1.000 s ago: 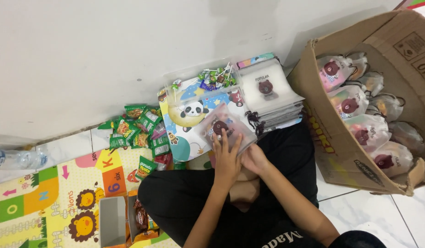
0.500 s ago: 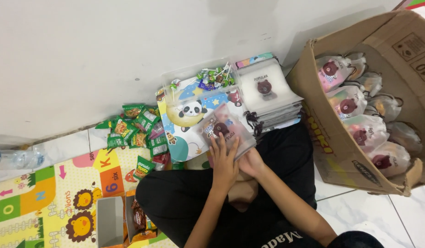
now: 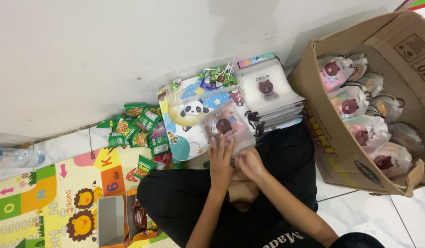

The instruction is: Packing small snacks and stickers into plastic gift bags and placing them into a cardboard box.

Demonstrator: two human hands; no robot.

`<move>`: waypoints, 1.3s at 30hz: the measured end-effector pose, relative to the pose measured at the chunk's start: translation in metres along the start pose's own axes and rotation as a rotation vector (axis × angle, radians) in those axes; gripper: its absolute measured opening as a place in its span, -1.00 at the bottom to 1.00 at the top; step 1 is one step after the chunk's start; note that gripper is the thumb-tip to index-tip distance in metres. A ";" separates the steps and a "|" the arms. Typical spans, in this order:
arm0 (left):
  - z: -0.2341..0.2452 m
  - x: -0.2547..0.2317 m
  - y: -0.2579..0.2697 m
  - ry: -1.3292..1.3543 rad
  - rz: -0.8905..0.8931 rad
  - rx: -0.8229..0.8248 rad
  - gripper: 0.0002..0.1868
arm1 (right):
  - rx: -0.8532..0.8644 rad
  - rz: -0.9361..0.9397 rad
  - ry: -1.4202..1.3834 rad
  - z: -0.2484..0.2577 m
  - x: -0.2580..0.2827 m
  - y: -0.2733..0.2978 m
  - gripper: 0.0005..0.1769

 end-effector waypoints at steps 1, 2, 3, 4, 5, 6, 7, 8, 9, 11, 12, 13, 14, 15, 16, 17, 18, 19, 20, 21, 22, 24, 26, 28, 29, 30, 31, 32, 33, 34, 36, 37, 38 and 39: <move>-0.003 0.003 -0.002 -0.001 0.001 0.001 -0.06 | 0.000 -0.001 -0.001 -0.005 0.004 0.001 -0.68; -0.006 0.006 -0.003 -0.002 -0.023 0.014 -0.08 | 0.024 0.032 -0.025 -0.010 0.009 0.003 -0.69; -0.009 0.008 -0.005 -0.004 -0.045 0.027 -0.09 | 0.049 0.065 -0.048 -0.016 0.014 0.004 -0.70; -0.010 0.010 -0.005 -0.005 -0.044 0.027 -0.09 | 0.050 0.063 -0.048 0.002 0.008 -0.008 -0.70; -0.009 0.013 -0.007 -0.035 -0.017 -0.018 -0.13 | 0.063 0.035 -0.029 0.019 0.002 -0.022 -0.71; -0.009 0.016 -0.009 -0.065 0.009 -0.063 -0.17 | 0.076 0.008 -0.011 0.035 -0.004 -0.036 -0.71; -0.009 0.021 -0.008 -0.065 0.008 -0.065 -0.17 | 0.077 0.009 -0.011 0.005 0.017 -0.006 -0.71; -0.008 0.027 -0.008 -0.079 0.029 -0.112 -0.14 | 0.098 0.009 -0.129 -0.025 0.039 0.023 -0.81; -0.008 0.032 -0.007 -0.090 0.052 -0.156 -0.12 | 0.115 0.008 -0.247 -0.054 0.060 0.054 -0.59; -0.005 0.033 -0.007 -0.055 0.079 -0.166 -0.11 | 0.156 -0.076 -0.091 0.012 0.046 0.003 -0.66; -0.003 0.034 -0.008 -0.022 0.106 -0.176 -0.11 | 0.199 -0.160 0.065 0.044 0.038 -0.022 -0.71; -0.003 0.033 -0.008 -0.021 0.108 -0.175 -0.11 | 0.197 -0.163 0.065 0.041 0.050 -0.012 -0.71; -0.002 0.032 -0.009 -0.012 0.082 -0.174 -0.12 | 0.330 -0.261 0.483 0.036 0.058 0.000 -0.88; -0.001 0.033 -0.011 -0.003 0.052 -0.174 -0.13 | 0.459 -0.352 0.902 0.031 0.066 0.011 -0.54; -0.001 0.034 -0.010 -0.003 0.050 -0.174 -0.13 | 0.459 -0.350 0.900 0.021 0.065 0.014 -0.54; -0.002 0.034 -0.011 0.008 0.027 -0.172 -0.13 | 0.419 -0.139 0.960 0.010 0.070 0.015 -0.65; -0.003 0.035 -0.012 0.020 0.004 -0.170 -0.12 | 0.377 0.073 1.013 -0.001 0.076 0.017 -0.70; -0.003 0.035 -0.014 0.020 0.004 -0.170 -0.12 | 0.377 0.074 1.013 -0.021 0.075 0.017 -0.70; -0.004 0.036 -0.016 0.030 0.010 -0.141 -0.11 | 0.355 0.317 1.071 -0.043 0.080 0.019 -0.73; -0.006 0.036 -0.018 0.040 0.014 -0.112 -0.11 | 0.327 0.564 1.120 -0.065 0.085 0.022 -0.69; -0.008 0.039 -0.020 0.041 0.012 -0.112 -0.11 | 0.325 0.566 1.120 -0.072 0.080 0.006 -0.69; -0.016 0.047 -0.027 -0.076 0.021 -0.022 -0.14 | 0.250 0.967 1.582 -0.093 0.072 -0.022 -0.46; -0.015 0.046 -0.033 -0.084 0.053 0.084 -0.12 | 0.193 0.937 1.798 -0.083 0.051 -0.056 -0.43; -0.017 0.049 -0.035 -0.096 0.083 0.183 -0.08 | 0.129 0.907 2.011 -0.072 0.037 -0.083 -0.39; -0.019 0.052 -0.032 -0.091 0.044 0.165 -0.15 | 0.131 0.951 2.052 -0.066 0.032 -0.090 -0.34; -0.021 0.054 -0.029 -0.087 0.005 0.148 -0.22 | 0.133 0.995 2.093 -0.059 0.026 -0.098 -0.29; -0.020 0.053 -0.029 -0.090 -0.001 0.144 -0.22 | 0.127 1.002 2.090 -0.058 0.028 -0.102 -0.29; -0.017 0.051 -0.028 -0.077 -0.055 0.041 -0.28 | 0.160 0.966 2.108 -0.056 0.028 -0.107 -0.25; -0.013 0.049 -0.023 -0.062 -0.107 -0.056 -0.35 | 0.191 0.921 2.124 -0.051 0.026 -0.110 -0.21; -0.016 0.048 -0.023 -0.063 -0.113 -0.054 -0.35 | 0.185 0.922 2.120 -0.058 0.032 -0.111 -0.21; -0.018 0.048 -0.024 -0.066 -0.107 -0.102 -0.35 | 0.297 0.668 2.226 -0.066 0.039 -0.114 -0.15; -0.020 0.047 -0.024 -0.069 -0.119 -0.101 -0.35 | 0.286 0.675 2.219 -0.085 0.058 -0.104 -0.15; -0.020 0.047 -0.024 -0.073 -0.096 -0.112 -0.30 | 0.251 0.606 2.092 -0.102 0.077 -0.093 -0.39; -0.021 0.046 -0.025 -0.076 -0.073 -0.125 -0.24 | 0.219 0.540 1.966 -0.120 0.098 -0.083 -0.55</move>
Point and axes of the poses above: each hand's wrist, its own y-axis away from the middle knuckle, its own z-axis out of the back of the hand, x = y × z, the point moved 3 cm from there along -y, towards the middle knuckle, and after that the axes turned 4 degrees about -z, right-handed, at the moved point
